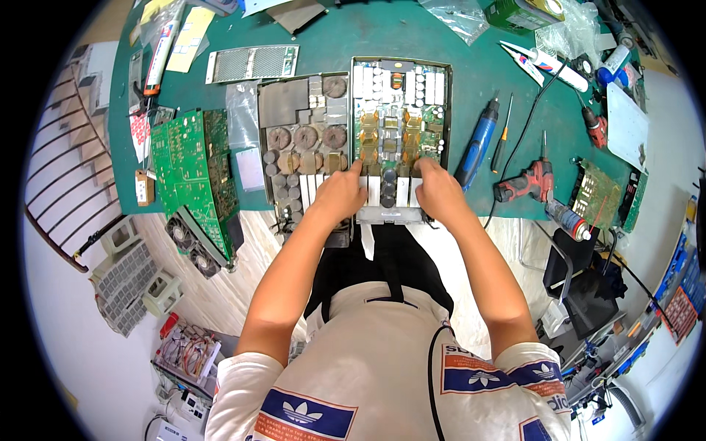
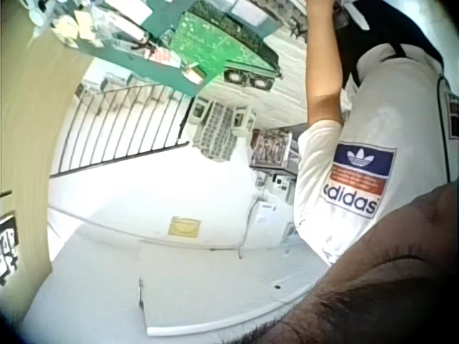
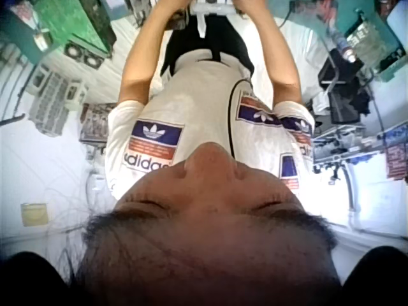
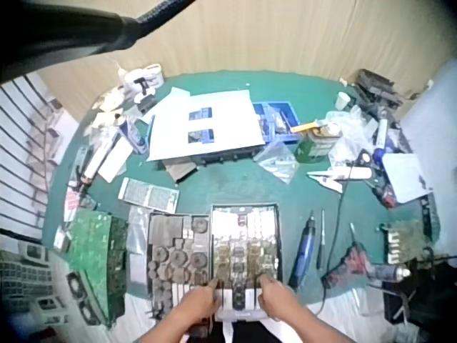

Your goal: The person removes screws from a metal electronic enclosure using a manual screwdriver and a power drill, then lifts off the top cover and handles the internal circuit boards and components.

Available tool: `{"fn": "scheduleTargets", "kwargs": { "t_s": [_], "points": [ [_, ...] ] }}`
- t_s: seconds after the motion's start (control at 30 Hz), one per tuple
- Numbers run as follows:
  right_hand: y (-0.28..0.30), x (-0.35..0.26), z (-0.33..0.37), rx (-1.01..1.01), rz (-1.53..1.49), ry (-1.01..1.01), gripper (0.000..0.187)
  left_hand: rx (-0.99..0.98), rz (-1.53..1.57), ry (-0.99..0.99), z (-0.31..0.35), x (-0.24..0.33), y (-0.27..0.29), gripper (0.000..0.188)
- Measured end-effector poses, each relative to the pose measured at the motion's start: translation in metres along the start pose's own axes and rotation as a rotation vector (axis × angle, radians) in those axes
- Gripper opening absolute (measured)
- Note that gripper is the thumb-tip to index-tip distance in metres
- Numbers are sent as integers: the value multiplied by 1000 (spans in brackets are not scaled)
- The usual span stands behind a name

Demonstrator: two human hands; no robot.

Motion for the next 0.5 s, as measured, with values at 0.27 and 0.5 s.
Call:
{"fn": "scheduleTargets", "kwargs": {
  "t_s": [0.27, 0.5],
  "points": [
    [-16, 0, -6, 23, 103, -86, 30, -45, 68, 16, -8, -12, -13, 67],
    [-23, 4, 20, 38, 139, -186, 34, -98, 47, 3, 8, -11, -34, 67]
  ]
}}
Point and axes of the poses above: each hand's wrist, its own z-axis away from the middle knuckle, its own y-axis out of the back of the hand, x = y × z, the point moved 8 cm from there along -z, towards the middle knuckle, and after that the axes turned 9 degrees about -y, right-handed, at the moved point
